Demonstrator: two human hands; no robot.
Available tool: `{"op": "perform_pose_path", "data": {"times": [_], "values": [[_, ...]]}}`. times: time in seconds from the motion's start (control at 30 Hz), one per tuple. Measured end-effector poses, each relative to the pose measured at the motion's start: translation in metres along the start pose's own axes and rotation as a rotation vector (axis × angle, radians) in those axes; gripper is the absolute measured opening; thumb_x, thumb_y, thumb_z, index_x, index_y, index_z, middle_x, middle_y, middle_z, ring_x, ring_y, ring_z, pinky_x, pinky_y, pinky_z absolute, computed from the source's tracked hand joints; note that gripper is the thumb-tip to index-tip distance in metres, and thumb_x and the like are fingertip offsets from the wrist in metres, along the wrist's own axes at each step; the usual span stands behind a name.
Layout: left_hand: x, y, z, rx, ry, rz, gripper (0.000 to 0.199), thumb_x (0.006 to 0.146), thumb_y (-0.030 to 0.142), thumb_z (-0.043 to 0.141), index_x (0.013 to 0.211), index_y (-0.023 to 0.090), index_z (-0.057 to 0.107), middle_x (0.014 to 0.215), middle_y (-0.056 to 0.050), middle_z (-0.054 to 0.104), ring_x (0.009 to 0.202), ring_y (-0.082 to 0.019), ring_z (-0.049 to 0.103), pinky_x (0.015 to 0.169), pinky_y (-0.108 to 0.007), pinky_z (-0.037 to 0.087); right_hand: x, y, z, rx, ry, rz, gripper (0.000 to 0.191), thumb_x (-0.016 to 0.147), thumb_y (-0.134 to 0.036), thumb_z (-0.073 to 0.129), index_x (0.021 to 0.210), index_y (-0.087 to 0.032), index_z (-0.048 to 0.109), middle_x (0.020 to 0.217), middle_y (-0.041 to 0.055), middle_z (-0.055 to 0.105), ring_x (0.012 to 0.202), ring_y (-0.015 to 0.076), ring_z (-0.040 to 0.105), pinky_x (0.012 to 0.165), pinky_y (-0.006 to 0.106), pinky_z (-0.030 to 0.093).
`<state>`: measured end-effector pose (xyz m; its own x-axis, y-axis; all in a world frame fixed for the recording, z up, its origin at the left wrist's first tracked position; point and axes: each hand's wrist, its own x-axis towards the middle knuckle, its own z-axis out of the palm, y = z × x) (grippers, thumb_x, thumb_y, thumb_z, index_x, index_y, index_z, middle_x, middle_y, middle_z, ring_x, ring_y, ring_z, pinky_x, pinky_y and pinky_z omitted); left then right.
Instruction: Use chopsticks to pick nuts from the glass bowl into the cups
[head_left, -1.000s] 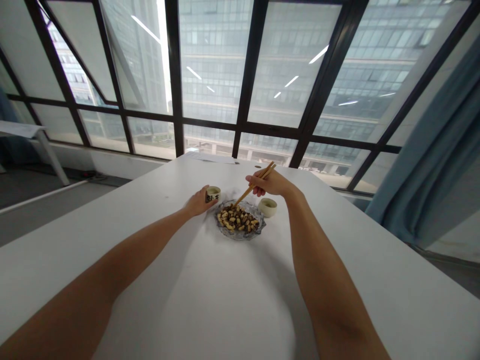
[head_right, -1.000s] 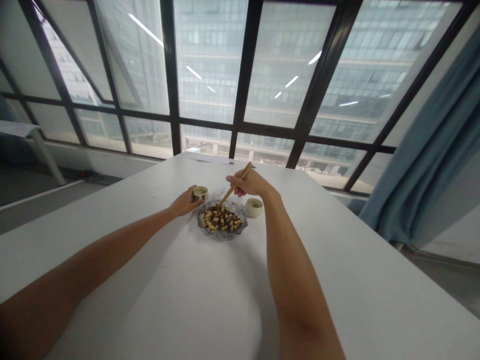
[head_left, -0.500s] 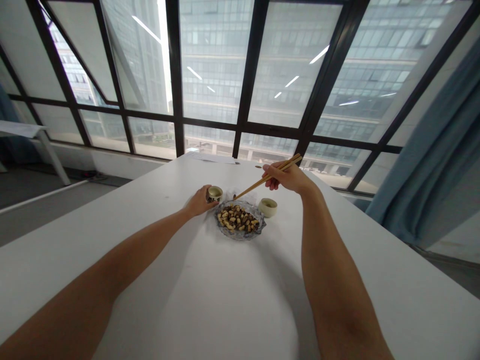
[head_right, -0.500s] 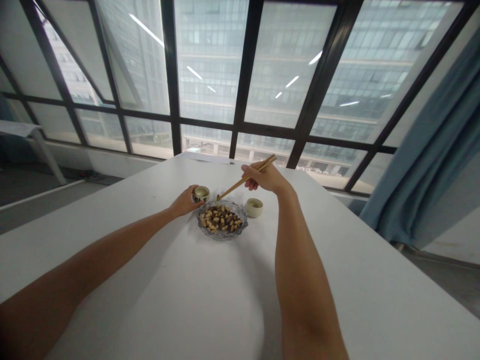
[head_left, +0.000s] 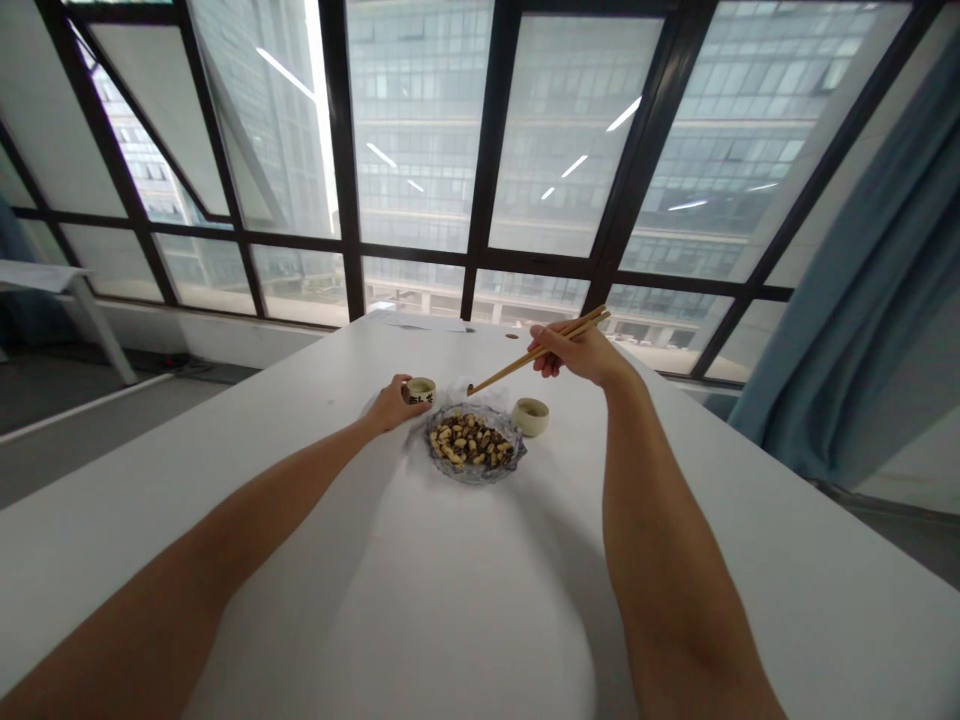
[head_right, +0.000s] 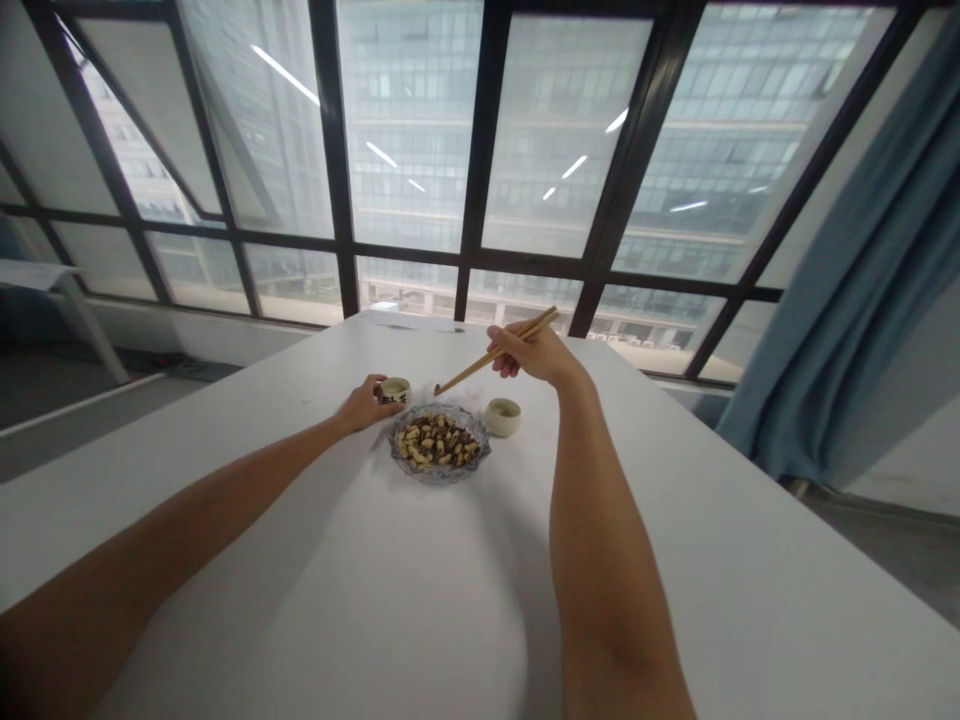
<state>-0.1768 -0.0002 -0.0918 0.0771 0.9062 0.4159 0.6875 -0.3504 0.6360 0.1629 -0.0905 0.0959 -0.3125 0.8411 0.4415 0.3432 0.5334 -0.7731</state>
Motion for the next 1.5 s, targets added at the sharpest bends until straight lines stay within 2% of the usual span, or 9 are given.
{"op": "perform_pose_path", "data": {"times": [0.13, 0.3, 0.5, 0.7, 0.77, 1.03, 1.2, 1.37, 1.5], "values": [[0.017, 0.000, -0.001, 0.074, -0.024, -0.020, 0.088, 0.065, 0.063, 0.080, 0.133, 0.018, 0.048, 0.123, -0.016, 0.068, 0.110, -0.031, 0.067, 0.092, -0.042, 0.054, 0.000, 0.003, -0.003, -0.020, 0.031, 0.017, 0.051, 0.085, -0.062, 0.071, 0.071, -0.013, 0.067, 0.056, 0.0069, 0.068, 0.044, 0.0127, 0.061, 0.041, 0.022, 0.050], [0.045, 0.037, 0.011, 0.253, -0.044, 0.110, 0.085, 0.074, 0.067, 0.072, 0.139, 0.020, 0.047, 0.140, -0.018, 0.060, 0.131, -0.038, 0.055, 0.107, -0.051, 0.043, 0.002, 0.009, -0.006, -0.065, 0.061, 0.026, 0.049, 0.087, -0.059, 0.071, 0.071, -0.013, 0.066, 0.055, 0.0066, 0.068, 0.043, 0.0122, 0.061, 0.039, 0.021, 0.048], [0.062, 0.078, 0.034, 0.296, -0.220, 0.201, 0.080, 0.074, 0.053, 0.077, 0.141, 0.022, 0.046, 0.125, -0.014, 0.071, 0.124, -0.037, 0.061, 0.109, -0.054, 0.037, 0.003, 0.012, -0.009, -0.097, 0.072, 0.029, 0.049, 0.090, -0.058, 0.068, 0.071, -0.013, 0.067, 0.056, 0.0069, 0.068, 0.044, 0.0124, 0.062, 0.041, 0.021, 0.050], [0.057, 0.087, 0.027, 0.251, -0.112, 0.520, 0.079, 0.072, 0.028, 0.076, 0.145, 0.022, 0.046, 0.143, -0.012, 0.058, 0.133, -0.034, 0.052, 0.115, -0.048, 0.036, 0.004, 0.010, -0.009, -0.102, 0.116, 0.002, 0.048, 0.091, -0.057, 0.068, 0.072, -0.013, 0.066, 0.057, 0.0066, 0.068, 0.045, 0.0116, 0.061, 0.041, 0.020, 0.049], [0.053, 0.090, 0.023, 0.245, -0.103, 0.558, 0.077, 0.074, 0.026, 0.073, 0.146, 0.024, 0.045, 0.146, -0.011, 0.055, 0.136, -0.034, 0.049, 0.117, -0.049, 0.034, 0.004, 0.011, -0.009, -0.105, 0.125, 0.000, 0.049, 0.091, -0.058, 0.067, 0.072, -0.013, 0.066, 0.057, 0.0069, 0.068, 0.044, 0.0115, 0.061, 0.041, 0.021, 0.049], [0.039, 0.099, 0.016, 0.244, -0.092, 0.528, 0.076, 0.079, 0.036, 0.073, 0.147, 0.021, 0.044, 0.149, -0.011, 0.053, 0.137, -0.034, 0.048, 0.118, -0.050, 0.033, 0.015, 0.031, 0.016, -0.087, 0.138, -0.019, 0.049, 0.088, -0.062, 0.067, 0.074, -0.015, 0.065, 0.061, 0.0061, 0.069, 0.048, 0.0125, 0.062, 0.045, 0.022, 0.051], [0.042, 0.096, 0.020, 0.198, -0.040, 0.531, 0.077, 0.077, 0.039, 0.075, 0.144, 0.018, 0.044, 0.142, -0.012, 0.060, 0.131, -0.032, 0.055, 0.115, -0.046, 0.037, 0.018, 0.042, 0.028, -0.192, 0.032, -0.009, 0.042, 0.089, -0.053, 0.071, 0.072, -0.015, 0.067, 0.061, 0.0053, 0.068, 0.051, 0.0114, 0.061, 0.045, 0.019, 0.048], [0.052, 0.090, 0.025, 0.262, -0.100, 0.373, 0.075, 0.077, 0.048, 0.075, 0.140, 0.019, 0.046, 0.126, -0.012, 0.070, 0.122, -0.033, 0.064, 0.108, -0.046, 0.041, 0.016, 0.030, 0.018, -0.170, 0.153, 0.000, 0.053, 0.091, -0.063, 0.062, 0.070, -0.015, 0.065, 0.056, 0.0056, 0.066, 0.042, 0.0106, 0.056, 0.039, 0.020, 0.044], [0.058, 0.085, 0.030, 0.323, -0.167, 0.236, 0.070, 0.077, 0.055, 0.075, 0.133, 0.020, 0.052, 0.121, -0.012, 0.073, 0.121, -0.036, 0.064, 0.110, -0.051, 0.038, 0.013, 0.019, 0.015, -0.145, 0.066, 0.066, 0.054, 0.093, -0.061, 0.060, 0.066, -0.014, 0.065, 0.051, 0.0050, 0.064, 0.036, 0.0095, 0.052, 0.036, 0.020, 0.042]]}}
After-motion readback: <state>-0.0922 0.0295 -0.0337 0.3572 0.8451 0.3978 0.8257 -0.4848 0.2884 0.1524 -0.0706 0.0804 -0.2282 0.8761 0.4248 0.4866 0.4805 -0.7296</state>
